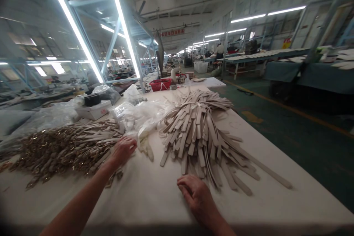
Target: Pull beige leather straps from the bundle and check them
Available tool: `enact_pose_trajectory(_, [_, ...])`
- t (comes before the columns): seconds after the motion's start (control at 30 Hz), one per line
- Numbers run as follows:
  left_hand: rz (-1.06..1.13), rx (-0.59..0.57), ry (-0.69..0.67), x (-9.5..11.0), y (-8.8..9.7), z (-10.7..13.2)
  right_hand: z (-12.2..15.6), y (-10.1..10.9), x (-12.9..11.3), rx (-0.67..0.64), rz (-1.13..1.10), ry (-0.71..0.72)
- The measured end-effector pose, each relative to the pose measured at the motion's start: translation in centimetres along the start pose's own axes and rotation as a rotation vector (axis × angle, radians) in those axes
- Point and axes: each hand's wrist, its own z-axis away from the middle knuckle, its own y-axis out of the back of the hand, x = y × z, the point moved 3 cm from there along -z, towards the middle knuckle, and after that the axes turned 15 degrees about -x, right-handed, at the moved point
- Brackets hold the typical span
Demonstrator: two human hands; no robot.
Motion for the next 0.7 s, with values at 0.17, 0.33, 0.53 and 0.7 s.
enact_pose_trajectory(0.17, [0.153,-0.052,-0.180,3.6,0.5,4.6,-0.4,-0.1,-0.8,0.069,-0.014,0.023])
enact_pose_trajectory(0.33, [0.231,-0.145,-0.249,7.2,0.8,8.8,-2.3,-1.6,-4.6,-0.090,-0.200,-0.015])
enact_pose_trajectory(0.53, [0.195,-0.048,-0.302,10.2,0.3,11.8,-4.1,-6.0,-7.4,-0.367,-1.002,-0.224])
enact_pose_trajectory(0.7, [0.356,0.125,-0.272,13.1,1.2,13.4,-5.8,-4.0,-8.8,-0.158,-1.205,-0.152])
